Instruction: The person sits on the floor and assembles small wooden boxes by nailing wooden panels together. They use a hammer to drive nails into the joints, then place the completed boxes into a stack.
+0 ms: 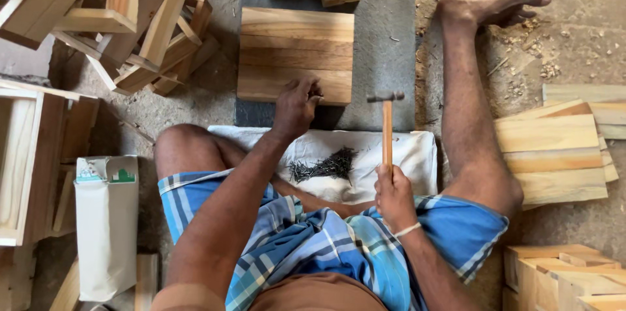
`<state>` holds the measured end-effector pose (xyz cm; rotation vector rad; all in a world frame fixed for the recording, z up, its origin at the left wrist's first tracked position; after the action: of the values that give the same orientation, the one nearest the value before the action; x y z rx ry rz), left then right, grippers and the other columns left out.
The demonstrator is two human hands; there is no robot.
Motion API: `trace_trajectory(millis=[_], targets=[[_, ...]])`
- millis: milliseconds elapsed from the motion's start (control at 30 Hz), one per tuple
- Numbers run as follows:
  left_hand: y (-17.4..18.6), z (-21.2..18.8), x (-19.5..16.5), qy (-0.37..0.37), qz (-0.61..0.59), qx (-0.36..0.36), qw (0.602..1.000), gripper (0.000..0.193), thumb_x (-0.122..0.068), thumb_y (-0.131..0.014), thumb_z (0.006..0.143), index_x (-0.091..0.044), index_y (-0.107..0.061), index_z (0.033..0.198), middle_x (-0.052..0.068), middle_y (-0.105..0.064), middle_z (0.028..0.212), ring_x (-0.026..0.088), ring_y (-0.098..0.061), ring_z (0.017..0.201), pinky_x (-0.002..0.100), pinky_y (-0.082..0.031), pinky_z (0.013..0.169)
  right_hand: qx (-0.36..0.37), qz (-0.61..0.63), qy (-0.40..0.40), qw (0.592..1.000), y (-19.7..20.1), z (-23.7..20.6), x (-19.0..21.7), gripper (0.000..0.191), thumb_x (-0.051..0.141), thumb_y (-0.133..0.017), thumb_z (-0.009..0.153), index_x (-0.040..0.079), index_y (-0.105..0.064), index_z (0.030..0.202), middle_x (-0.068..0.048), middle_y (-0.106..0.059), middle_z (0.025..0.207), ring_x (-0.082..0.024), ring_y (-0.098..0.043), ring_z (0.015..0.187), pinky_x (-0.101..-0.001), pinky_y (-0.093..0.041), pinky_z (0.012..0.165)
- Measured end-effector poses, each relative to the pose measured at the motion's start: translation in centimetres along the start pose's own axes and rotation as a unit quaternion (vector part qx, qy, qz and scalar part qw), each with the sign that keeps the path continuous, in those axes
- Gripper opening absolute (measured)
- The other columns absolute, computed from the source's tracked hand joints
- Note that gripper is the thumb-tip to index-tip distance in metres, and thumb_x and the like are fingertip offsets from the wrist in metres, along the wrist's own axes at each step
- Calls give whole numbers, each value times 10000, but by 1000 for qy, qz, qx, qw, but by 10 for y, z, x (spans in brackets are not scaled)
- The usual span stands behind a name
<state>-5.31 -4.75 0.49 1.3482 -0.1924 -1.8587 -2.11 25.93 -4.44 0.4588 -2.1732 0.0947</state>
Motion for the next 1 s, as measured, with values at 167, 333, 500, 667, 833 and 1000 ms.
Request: trace_trajectory(millis=[167, 333, 500, 667, 833, 1000], targets=[[-9, -2, 15, 26, 86, 21, 996, 389, -45, -748, 772, -51, -641, 1147, 183, -721, 953, 418, -667, 921, 517, -524, 754, -77, -384, 335, 857, -17, -24, 72, 298, 283, -547, 992, 30, -582, 1144, -217, -674, 652, -420, -668, 549, -497, -497, 465], [-5, 0, 16, 56, 49, 24, 997, 251, -95, -726, 893, -18, -613, 1104, 179, -704, 970, 374, -678, 913, 483, -543, 800, -43, -507, 238, 827, -35, -4, 73, 319, 371, -541, 1018, 105, -527, 1193, -173, -734, 805, -423, -706, 642, -535, -568, 556], [3, 2, 7, 15, 17, -10, 1000, 255, -78, -734, 838, -37, -621, 1063, 113, -758, 946, 363, -687, 932, 495, -519, 852, -112, -433, 304, 841, -25, -9, 80, 410, 391, -557, 957, 119, -539, 1264, -194, -738, 822, -436, -714, 676, -549, -556, 559], [3, 5, 3, 10, 38, -14, 999, 260, -88, -734, 831, -31, -632, 1063, 153, -729, 947, 382, -671, 918, 497, -514, 839, -84, -509, 256, 818, -29, -3, 77, 319, 387, -580, 978, 130, -562, 1167, -157, -751, 839, -429, -706, 697, -550, -553, 605], [-2, -1, 17, 45, 29, 37, 998, 263, -114, -768, 903, -71, -629, 1123, 179, -707, 1007, 403, -671, 950, 507, -537, 813, -136, -356, 368, 848, 6, -46, 116, 267, 317, -547, 1050, 63, -597, 1117, -187, -659, 749, -389, -654, 655, -484, -512, 565], [-6, -9, 22, 7, 10, 82, 997, 892, -9, -782, 816, -3, -271, 1546, 235, -614, 1351, 409, -618, 1181, 466, -555, 951, -191, -68, 530, 823, 36, -83, 124, 260, 290, -481, 1110, 42, -556, 1141, -134, -561, 770, -294, -472, 571, -394, -427, 544]])
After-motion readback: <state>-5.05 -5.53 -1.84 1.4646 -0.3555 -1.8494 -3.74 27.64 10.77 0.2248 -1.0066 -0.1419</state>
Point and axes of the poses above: each hand's wrist, its own z-axis towards the middle knuckle, its own y-axis out of the back of the hand, x = y × z, the point moved 9 cm from there along z, towards the middle knuckle
